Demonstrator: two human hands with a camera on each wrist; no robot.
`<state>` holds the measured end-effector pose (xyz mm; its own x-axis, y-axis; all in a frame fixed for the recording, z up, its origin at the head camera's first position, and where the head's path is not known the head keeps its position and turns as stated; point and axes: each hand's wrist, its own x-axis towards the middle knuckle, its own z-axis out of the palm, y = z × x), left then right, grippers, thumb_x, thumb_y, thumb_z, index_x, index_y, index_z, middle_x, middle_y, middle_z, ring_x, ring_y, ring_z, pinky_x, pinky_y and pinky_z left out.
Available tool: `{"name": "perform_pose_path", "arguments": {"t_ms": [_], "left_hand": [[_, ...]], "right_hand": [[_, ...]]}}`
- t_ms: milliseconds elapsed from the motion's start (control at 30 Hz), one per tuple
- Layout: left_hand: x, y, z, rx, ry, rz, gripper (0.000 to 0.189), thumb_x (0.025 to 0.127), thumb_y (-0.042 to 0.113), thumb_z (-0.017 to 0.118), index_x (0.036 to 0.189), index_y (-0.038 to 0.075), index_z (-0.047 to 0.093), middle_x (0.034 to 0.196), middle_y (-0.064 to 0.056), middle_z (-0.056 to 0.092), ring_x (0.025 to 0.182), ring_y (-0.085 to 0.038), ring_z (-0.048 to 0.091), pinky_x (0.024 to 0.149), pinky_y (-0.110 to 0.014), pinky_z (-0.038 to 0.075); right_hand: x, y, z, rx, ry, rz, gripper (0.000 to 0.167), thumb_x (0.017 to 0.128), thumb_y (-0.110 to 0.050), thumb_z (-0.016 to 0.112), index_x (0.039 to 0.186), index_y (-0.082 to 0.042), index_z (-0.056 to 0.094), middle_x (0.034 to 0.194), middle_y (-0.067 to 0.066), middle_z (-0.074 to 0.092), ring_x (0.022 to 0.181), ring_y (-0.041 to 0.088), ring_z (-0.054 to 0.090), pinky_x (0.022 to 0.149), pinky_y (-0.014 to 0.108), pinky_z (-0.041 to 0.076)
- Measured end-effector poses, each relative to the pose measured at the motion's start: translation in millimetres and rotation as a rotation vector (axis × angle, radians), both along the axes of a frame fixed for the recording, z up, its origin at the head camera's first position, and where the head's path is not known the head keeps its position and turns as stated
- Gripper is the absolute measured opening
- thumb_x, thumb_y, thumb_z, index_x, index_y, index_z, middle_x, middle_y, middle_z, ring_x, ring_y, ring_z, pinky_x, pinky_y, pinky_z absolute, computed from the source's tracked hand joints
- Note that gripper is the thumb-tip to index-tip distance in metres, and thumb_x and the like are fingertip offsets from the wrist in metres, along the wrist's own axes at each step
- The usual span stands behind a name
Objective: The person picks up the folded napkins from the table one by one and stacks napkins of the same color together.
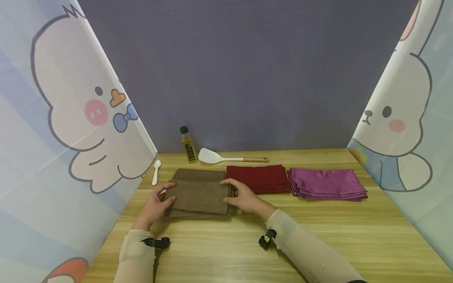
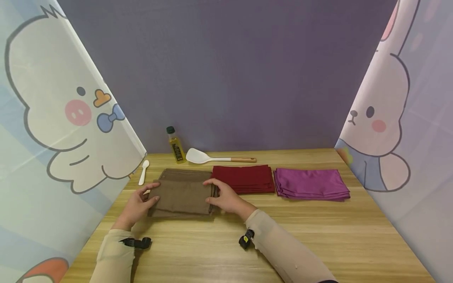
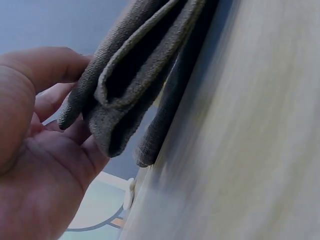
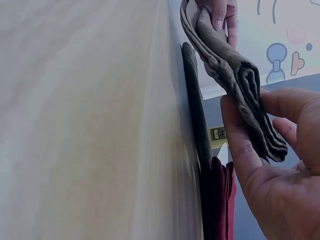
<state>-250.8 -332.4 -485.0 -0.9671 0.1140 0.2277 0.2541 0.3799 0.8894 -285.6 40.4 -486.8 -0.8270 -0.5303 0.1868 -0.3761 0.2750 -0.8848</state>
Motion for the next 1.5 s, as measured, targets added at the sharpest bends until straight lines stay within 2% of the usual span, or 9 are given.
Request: {"name": "perform_pose_path", "arguments": {"t_ms": [133,400,533,767,900,1033,1267,1367,1500], "left_hand": [[-0.6,2.0,0.5,0.038,-0.005,-0.004,0.053,0.098,-0.003,0.071,0.148,-0.001,0.054,0.158,-0.023,0.04,0.111,-0.023,0.066,0.076,-0.028,0.059],[0.2,4.6,3.6,0.078,-0.007,-0.02,0.063,0.096,-0.007,0.071,0.154,0.002,0.048,0.163,-0.019,0.037,0.114,-0.021,0.065,0.078,-0.027,0.059],[-2.2,4.0,5.2,0.077,0.007,-0.024,0.066,0.096,-0.005,0.072,0.156,0.004,0.046,0.162,-0.02,0.037,0.115,-0.019,0.064,0.079,-0.027,0.059],[-9.9,2.7,5.7,0.123,0.021,-0.005,0.062,0.098,0.001,0.074,0.154,0.006,0.05,0.158,-0.017,0.043,0.115,-0.01,0.062,0.081,-0.026,0.058],[-11.0,3.4,6.3,0.154,0.027,0.007,0.061,0.098,0.001,0.073,0.154,0.004,0.05,0.155,-0.02,0.045,0.114,-0.008,0.064,0.08,-0.024,0.058],[-12.5,3.0,6.4,0.148,0.031,0.013,0.062,0.099,0.005,0.073,0.156,0.005,0.049,0.158,-0.02,0.043,0.114,-0.005,0.063,0.081,-0.023,0.057],[-16.6,3.2,9.5,0.148,-0.003,0.022,0.061,0.101,0.007,0.072,0.157,0.006,0.048,0.159,-0.021,0.042,0.114,-0.003,0.063,0.081,-0.022,0.057],[-18.6,4.1,11.7,0.163,-0.015,0.019,0.061,0.101,0.007,0.071,0.158,0.007,0.047,0.154,-0.024,0.046,0.107,-0.006,0.067,0.078,-0.025,0.058],[-21.7,3.6,12.3,0.181,-0.028,0.007,0.062,0.102,0.005,0.068,0.159,0.007,0.044,0.156,-0.024,0.043,0.103,-0.007,0.069,0.076,-0.026,0.059]], "right_hand": [[-0.6,1,-0.8,-0.03,0.016,-0.02,0.044,0.095,-0.015,0.08,0.136,-0.021,0.064,0.126,0.006,0.062,0.056,0.011,0.043,0.053,0.028,0.044],[-2.4,2,-1.4,-0.068,0.03,-0.039,0.033,0.095,-0.013,0.081,0.125,-0.017,0.068,0.103,0.006,0.063,0.064,0.011,0.047,0.056,0.027,0.044],[-2.3,3,1.1,-0.082,0.026,-0.045,0.037,0.094,-0.011,0.081,0.128,-0.015,0.067,0.1,0.004,0.062,0.063,0.01,0.046,0.055,0.025,0.042],[-4.4,3,6.3,-0.083,0.007,-0.025,0.058,0.088,-0.006,0.085,0.141,-0.009,0.062,0.082,0.001,0.055,0.062,0.01,0.044,0.051,0.024,0.039],[-7.2,1,6.2,-0.1,-0.014,-0.019,0.063,0.086,-0.002,0.085,0.143,-0.009,0.06,0.106,0.007,0.062,0.068,0.012,0.049,0.053,0.025,0.042],[-9.1,-1,6.3,-0.102,-0.026,-0.03,0.064,0.086,0.001,0.084,0.144,-0.01,0.059,0.133,0.013,0.058,0.077,0.014,0.056,0.057,0.026,0.047],[-12.9,-1,7.7,-0.086,-0.02,-0.051,0.064,0.087,0.002,0.082,0.145,-0.011,0.059,0.138,0.014,0.057,0.079,0.015,0.059,0.058,0.026,0.049],[-15.1,-2,9.2,-0.106,-0.03,-0.058,0.064,0.087,0.003,0.082,0.145,-0.011,0.058,0.133,0.014,0.061,0.086,0.016,0.064,0.063,0.028,0.054],[-18.5,-4,10.5,-0.112,-0.025,-0.076,0.064,0.088,0.002,0.082,0.146,-0.012,0.058,0.125,0.014,0.064,0.084,0.017,0.062,0.065,0.029,0.054]]}}
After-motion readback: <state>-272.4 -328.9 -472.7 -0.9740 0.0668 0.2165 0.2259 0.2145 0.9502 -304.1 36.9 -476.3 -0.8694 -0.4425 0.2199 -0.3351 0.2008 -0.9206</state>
